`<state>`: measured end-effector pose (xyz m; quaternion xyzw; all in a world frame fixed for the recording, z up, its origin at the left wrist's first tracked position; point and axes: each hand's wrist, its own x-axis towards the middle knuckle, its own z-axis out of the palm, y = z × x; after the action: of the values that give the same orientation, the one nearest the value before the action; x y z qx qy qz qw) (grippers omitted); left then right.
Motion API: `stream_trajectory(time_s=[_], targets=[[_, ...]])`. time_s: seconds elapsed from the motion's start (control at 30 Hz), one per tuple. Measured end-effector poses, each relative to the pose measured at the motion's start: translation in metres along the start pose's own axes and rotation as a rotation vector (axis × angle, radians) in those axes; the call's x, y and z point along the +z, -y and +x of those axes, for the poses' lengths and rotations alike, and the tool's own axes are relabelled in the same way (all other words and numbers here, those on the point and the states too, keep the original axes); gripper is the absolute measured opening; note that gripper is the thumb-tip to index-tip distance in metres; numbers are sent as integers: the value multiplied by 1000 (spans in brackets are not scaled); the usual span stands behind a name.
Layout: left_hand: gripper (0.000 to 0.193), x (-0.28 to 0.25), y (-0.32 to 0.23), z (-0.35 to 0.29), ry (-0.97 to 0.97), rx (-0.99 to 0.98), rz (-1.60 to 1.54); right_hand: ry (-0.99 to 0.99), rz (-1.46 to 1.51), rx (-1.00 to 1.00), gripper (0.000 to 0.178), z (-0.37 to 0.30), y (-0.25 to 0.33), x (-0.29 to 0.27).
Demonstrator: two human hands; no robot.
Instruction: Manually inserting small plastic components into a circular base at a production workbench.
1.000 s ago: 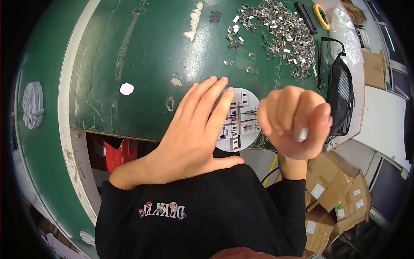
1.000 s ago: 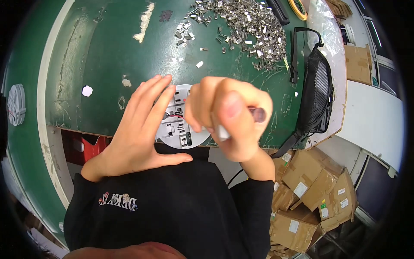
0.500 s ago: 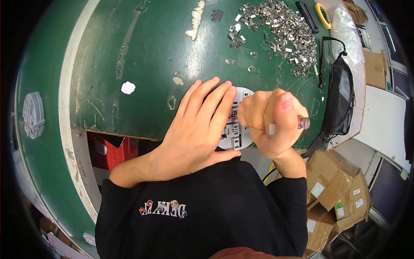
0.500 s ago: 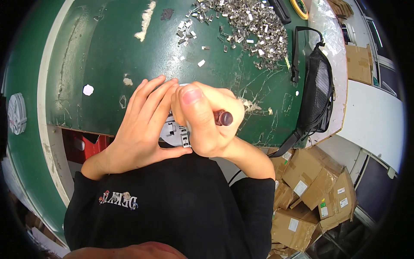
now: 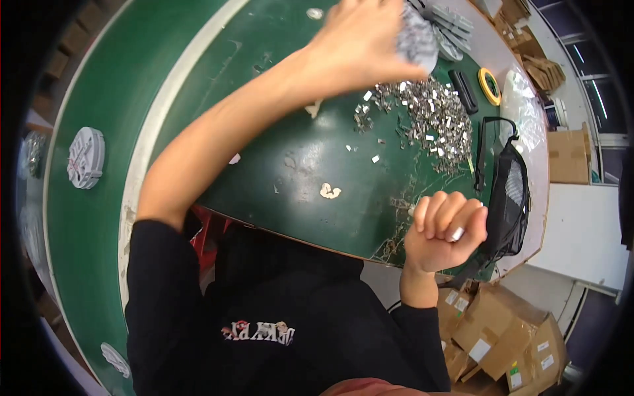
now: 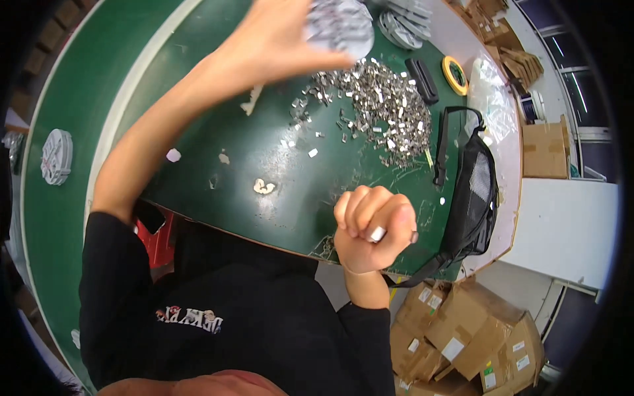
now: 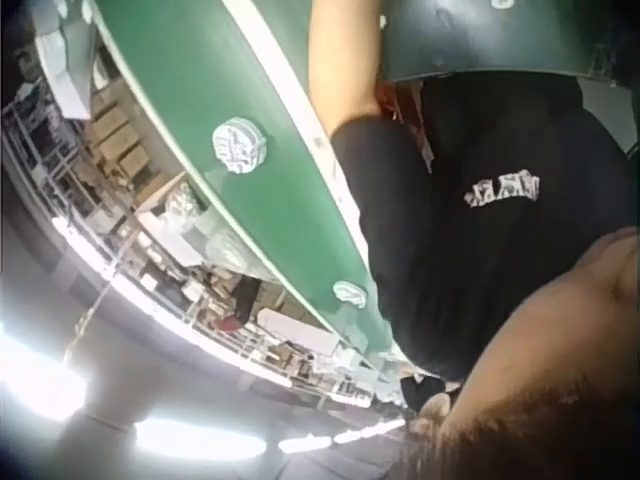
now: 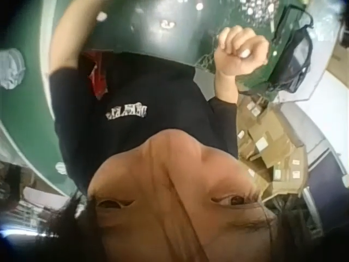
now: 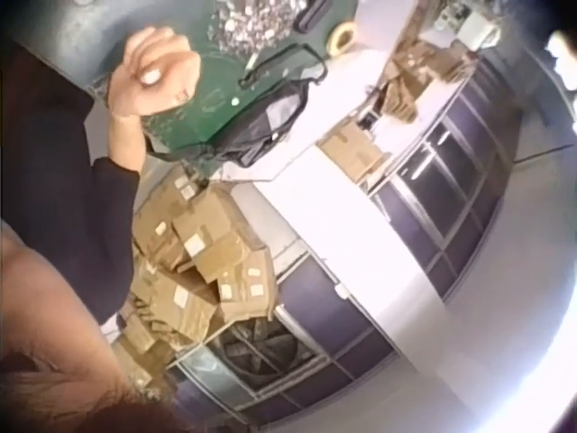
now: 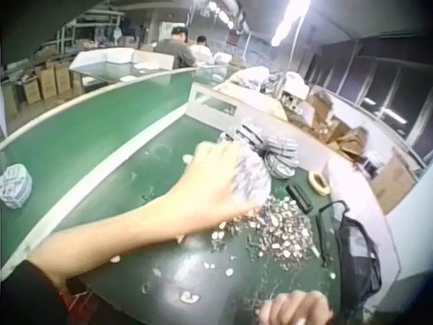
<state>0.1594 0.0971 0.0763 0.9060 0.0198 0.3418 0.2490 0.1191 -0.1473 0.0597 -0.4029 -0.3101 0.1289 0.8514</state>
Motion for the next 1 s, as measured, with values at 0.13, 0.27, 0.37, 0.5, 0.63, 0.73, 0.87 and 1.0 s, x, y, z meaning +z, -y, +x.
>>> stream_trajectory(time_s=[0.13,0.27,0.37,0.5,0.63,0.73,0.87,1.0], targets=[[71,51,47,115,97,-158,171,-42,-51,49,39,3,-10,-2],[48,39,60,118,319,-252,230,-118,-129,64,35,7,-11,-3],[46,-3,65,97,204,14,397,-140,-80,18,34,2,-4,-15],[63,-145,81,-16,214,-33,559,-27,-62,-35,36,-7,10,-20],[104,-297,100,-168,617,-985,1077,124,-25,19,39,-7,23,-25],[113,-338,104,-257,590,-1327,833,154,-13,50,38,-6,25,-27],[101,-318,112,-277,265,-1298,517,99,-14,80,37,-6,29,-24],[95,-273,73,-222,280,-1068,455,128,-45,133,30,-1,30,-19]])
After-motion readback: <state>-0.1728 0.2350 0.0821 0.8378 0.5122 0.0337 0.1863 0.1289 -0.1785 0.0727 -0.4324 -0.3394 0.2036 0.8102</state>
